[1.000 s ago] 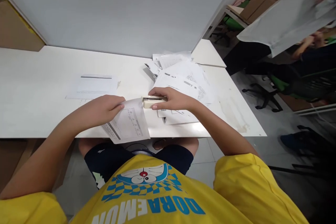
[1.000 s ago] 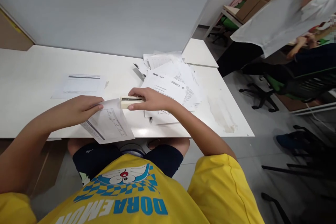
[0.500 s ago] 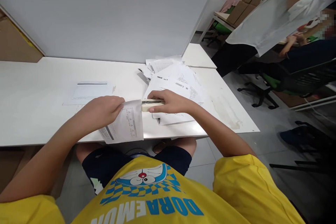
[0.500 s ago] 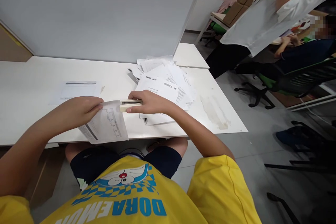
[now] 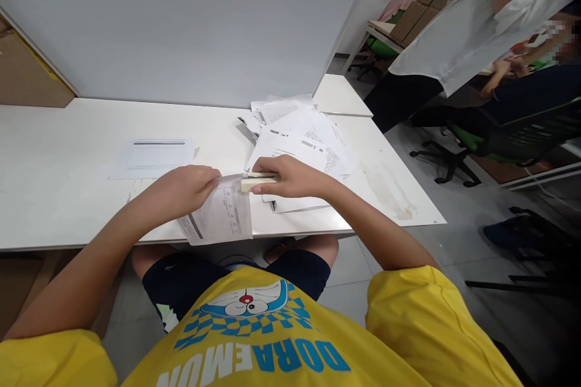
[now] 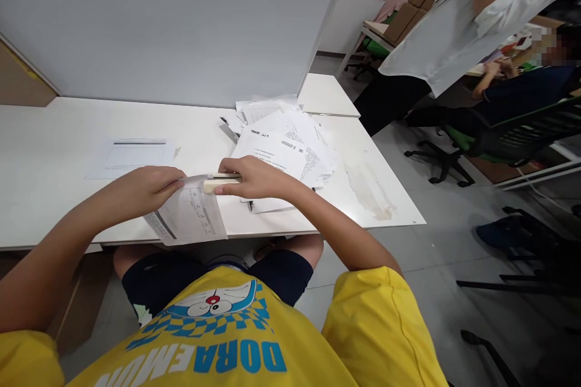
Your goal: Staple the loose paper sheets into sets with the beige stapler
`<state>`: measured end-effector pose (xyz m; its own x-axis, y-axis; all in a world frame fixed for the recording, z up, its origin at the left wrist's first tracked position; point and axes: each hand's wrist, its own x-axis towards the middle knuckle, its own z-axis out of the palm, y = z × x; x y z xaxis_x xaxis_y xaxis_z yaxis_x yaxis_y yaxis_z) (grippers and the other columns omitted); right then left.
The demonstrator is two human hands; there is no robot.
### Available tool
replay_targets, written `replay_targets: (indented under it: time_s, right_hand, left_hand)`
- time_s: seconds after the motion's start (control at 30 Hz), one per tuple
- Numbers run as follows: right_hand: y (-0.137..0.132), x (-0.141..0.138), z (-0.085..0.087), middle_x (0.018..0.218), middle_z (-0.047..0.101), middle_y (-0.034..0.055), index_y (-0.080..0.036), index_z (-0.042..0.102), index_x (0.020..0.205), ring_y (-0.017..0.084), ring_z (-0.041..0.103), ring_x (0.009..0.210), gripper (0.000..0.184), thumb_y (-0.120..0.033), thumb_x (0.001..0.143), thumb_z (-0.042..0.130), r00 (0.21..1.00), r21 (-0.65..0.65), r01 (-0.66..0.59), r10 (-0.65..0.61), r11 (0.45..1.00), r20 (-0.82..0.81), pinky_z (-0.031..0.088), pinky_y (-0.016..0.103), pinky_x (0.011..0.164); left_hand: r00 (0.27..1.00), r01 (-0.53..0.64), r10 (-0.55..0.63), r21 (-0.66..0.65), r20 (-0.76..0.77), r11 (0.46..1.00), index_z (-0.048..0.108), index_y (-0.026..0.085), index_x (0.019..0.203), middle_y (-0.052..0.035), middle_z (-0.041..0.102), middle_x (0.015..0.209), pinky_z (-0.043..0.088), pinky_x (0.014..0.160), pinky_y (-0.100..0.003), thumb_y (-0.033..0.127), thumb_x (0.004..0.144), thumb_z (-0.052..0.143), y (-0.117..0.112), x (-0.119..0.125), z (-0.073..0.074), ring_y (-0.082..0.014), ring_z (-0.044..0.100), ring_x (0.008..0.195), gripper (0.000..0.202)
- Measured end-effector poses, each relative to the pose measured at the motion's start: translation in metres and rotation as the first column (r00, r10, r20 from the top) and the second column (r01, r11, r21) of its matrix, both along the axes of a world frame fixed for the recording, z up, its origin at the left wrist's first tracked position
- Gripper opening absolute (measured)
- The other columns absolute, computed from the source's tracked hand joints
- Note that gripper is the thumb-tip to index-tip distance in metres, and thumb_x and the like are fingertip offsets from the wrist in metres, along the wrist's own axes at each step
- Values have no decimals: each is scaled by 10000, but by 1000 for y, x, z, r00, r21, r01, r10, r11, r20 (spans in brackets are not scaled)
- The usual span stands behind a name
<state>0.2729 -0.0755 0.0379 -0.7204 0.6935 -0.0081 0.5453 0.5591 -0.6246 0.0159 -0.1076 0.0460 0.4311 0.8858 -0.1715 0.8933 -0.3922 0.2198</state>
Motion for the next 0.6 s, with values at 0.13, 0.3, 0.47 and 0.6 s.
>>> replay_targets:
  time_s: [0.13, 0.3, 0.47, 0.6]
  right_hand:
    - [-2, -1, -1, 758, 596, 8, -182, 587, 968, 151, 504, 654, 478, -652, 888, 561, 1000, 11, -10, 10, 1000, 0, 279, 268, 602]
    - [-6, -3, -3, 743, 578, 6, -181, 559, 933, 154, 490, 646, 450, -630, 909, 541, 1000, 42, -2, 1, 999, 9, 268, 272, 607]
    - [-8, -6, -5, 757, 579, 13, -183, 551, 943, 160, 491, 654, 419, -601, 923, 528, 1000, 57, -2, 1, 998, 15, 272, 274, 611]
    - [-8, -9, -6, 741, 576, 10, -187, 548, 927, 163, 493, 650, 426, -612, 905, 546, 1000, 22, 6, -6, 1000, 10, 276, 271, 608]
  left_hand:
    - [1000, 3, -3, -11, 13, 1000, 552, 229, 783, -70, 701, 885, 419, 695, -343, 428, 895, 290, 0, 0, -1, -246, 630, 821, 347]
    - [1000, -5, 5, -2, -20, 1000, 496, 227, 732, -78, 680, 869, 404, 667, -346, 424, 889, 287, -1, 1, 0, -250, 620, 795, 327]
    - [1000, 4, -4, 2, 3, 1000, 473, 229, 705, -71, 664, 823, 385, 649, -340, 414, 885, 304, 0, -3, -2, -241, 601, 754, 309]
    - [999, -1, 2, -19, 41, 1000, 507, 234, 721, -54, 662, 807, 388, 650, -331, 408, 882, 335, 0, -7, -5, -234, 597, 751, 293]
